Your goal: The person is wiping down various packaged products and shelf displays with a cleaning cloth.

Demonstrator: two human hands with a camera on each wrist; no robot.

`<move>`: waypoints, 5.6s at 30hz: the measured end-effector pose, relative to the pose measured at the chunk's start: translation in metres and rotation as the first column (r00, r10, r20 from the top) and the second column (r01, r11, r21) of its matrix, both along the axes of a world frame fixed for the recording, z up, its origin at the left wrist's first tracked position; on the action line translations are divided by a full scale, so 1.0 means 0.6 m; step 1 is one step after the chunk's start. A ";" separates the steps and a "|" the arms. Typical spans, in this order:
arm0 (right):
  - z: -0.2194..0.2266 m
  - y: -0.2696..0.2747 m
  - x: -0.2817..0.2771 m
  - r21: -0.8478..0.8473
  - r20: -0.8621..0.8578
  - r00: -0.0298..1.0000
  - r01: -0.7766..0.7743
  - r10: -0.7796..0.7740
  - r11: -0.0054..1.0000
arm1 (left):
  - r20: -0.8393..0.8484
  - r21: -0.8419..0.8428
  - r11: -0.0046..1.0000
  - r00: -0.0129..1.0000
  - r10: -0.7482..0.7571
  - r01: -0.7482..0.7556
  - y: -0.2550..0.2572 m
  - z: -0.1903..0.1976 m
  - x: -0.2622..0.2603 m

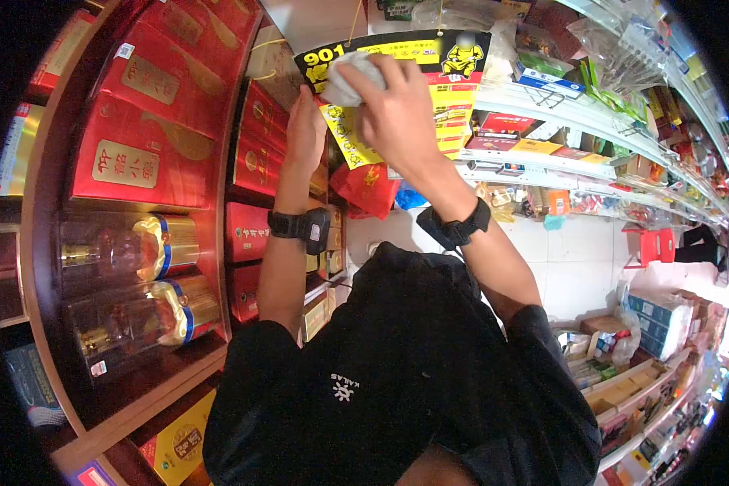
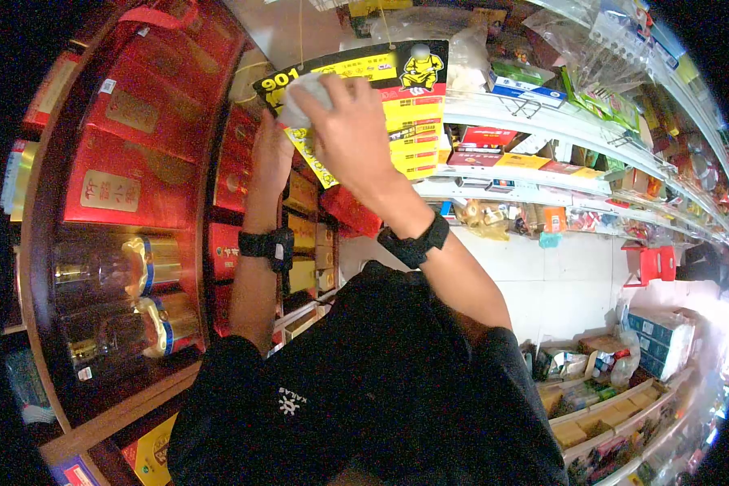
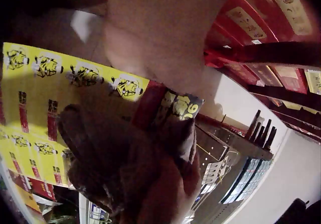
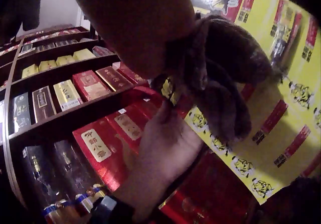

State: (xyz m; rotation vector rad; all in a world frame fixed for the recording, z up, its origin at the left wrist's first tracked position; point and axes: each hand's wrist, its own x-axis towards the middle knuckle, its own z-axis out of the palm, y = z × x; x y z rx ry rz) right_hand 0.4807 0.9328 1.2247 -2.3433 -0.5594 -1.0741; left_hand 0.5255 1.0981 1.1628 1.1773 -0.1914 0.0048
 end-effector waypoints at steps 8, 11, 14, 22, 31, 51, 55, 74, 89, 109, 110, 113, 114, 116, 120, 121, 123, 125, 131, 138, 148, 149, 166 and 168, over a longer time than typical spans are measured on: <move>-0.049 0.039 -0.023 -0.167 -0.143 0.990 -0.032 0.007 0.985 | 0.002 -0.195 0.961 0.980 -0.199 0.196 0.019 -0.010 0.021; -0.067 0.040 -0.029 -0.200 -0.139 0.990 -0.017 -0.011 0.980 | 0.052 -0.015 0.996 0.994 -0.092 0.093 0.007 0.010 -0.003; -0.079 0.039 -0.034 -0.196 -0.144 0.989 -0.010 -0.019 0.981 | 0.082 0.005 0.992 0.988 -0.129 0.129 0.015 -0.017 0.015; -0.115 0.030 -0.047 -0.214 -0.187 0.981 0.003 -0.044 0.977 | -0.040 -0.126 0.986 0.993 -0.112 0.106 0.002 -0.003 0.018; -0.163 0.025 -0.070 -0.279 -0.240 0.969 -0.009 -0.060 0.960 | 0.018 -0.223 0.966 0.991 -0.134 0.135 0.011 -0.023 0.033; -0.213 0.002 -0.078 -0.187 -0.254 0.967 -0.049 0.000 0.981 | -0.134 -0.072 0.913 0.903 -0.408 0.402 0.015 -0.140 -0.003; -0.235 -0.002 -0.090 -0.177 -0.286 0.958 -0.059 0.006 0.982 | -0.240 -0.036 0.909 0.880 -0.411 0.415 0.013 -0.140 -0.007; -0.069 -0.058 -0.045 -0.003 0.026 1.000 -0.014 0.014 1.000 | 0.140 0.196 0.973 0.978 -0.152 0.123 -0.004 -0.138 -0.001; -0.176 -0.037 -0.062 -0.157 -0.205 0.971 0.090 -0.121 0.984 | -0.073 -0.108 0.973 0.974 -0.214 0.205 -0.025 -0.106 0.010; -0.224 -0.101 -0.135 -0.049 -0.419 0.908 -0.016 -0.006 0.999 | -0.064 0.095 0.996 0.998 0.010 -0.004 -0.030 -0.111 0.024; -0.187 -0.098 -0.120 -0.001 -0.313 0.950 0.014 -0.013 1.000 | -0.040 0.126 0.992 0.999 0.016 -0.011 -0.028 -0.115 0.019; -0.091 -0.088 -0.066 0.086 -0.156 0.986 0.069 -0.055 0.994 | -0.028 0.018 0.999 0.998 0.050 -0.050 -0.042 -0.118 0.017; -0.080 -0.083 -0.052 0.148 -0.087 0.993 0.094 -0.081 0.985 | -0.026 0.020 0.999 0.999 0.045 -0.045 -0.045 -0.119 0.017; -0.082 -0.072 -0.034 0.145 -0.114 0.985 0.147 -0.132 0.978 | -0.036 0.030 0.995 0.995 0.098 -0.097 -0.051 -0.123 0.016; -0.127 -0.058 -0.044 0.043 -0.156 0.977 0.153 -0.145 0.987 | -0.030 -0.044 0.995 0.995 0.091 -0.093 -0.055 -0.114 0.012; -0.145 -0.055 -0.052 -0.035 -0.216 0.963 0.157 -0.160 0.987 | -0.030 -0.051 0.995 0.996 0.084 -0.085 -0.055 -0.113 0.012; -0.176 -0.054 -0.073 -0.028 -0.255 0.957 0.136 -0.139 0.990 | -0.032 -0.057 0.995 0.997 0.074 -0.076 -0.054 -0.116 0.013; -0.211 -0.056 -0.082 -0.010 -0.308 0.945 0.115 -0.112 0.993 | -0.034 -0.049 0.997 0.997 0.064 -0.065 -0.049 -0.121 0.019; -0.285 -0.086 -0.106 -0.047 -0.376 0.922 0.081 -0.092 0.996 | -0.069 -0.086 0.989 0.991 0.111 -0.117 -0.057 -0.112 0.019; -0.323 -0.131 -0.150 0.036 -0.483 0.876 0.027 -0.006 0.999 | -0.042 0.067 0.986 0.987 0.156 -0.153 -0.053 -0.116 0.016; -0.044 -0.183 -0.028 -0.318 0.023 0.992 0.123 -0.122 0.940 | 0.048 0.182 0.942 0.960 0.276 -0.280 -0.073 -0.108 0.011; -0.047 -0.187 -0.017 -0.471 0.078 0.988 0.155 -0.134 0.869 | 0.073 0.191 0.944 0.963 0.259 -0.268 -0.072 -0.111 0.014; -0.092 -0.298 -0.064 -0.317 0.060 0.917 0.391 -0.393 0.864 | 0.105 0.164 0.948 0.961 0.257 -0.272 -0.080 -0.107 0.021; -0.098 -0.283 -0.081 -0.345 0.018 0.970 0.235 -0.244 0.909 | 0.109 0.163 0.950 0.962 0.249 -0.264 -0.079 -0.108 0.025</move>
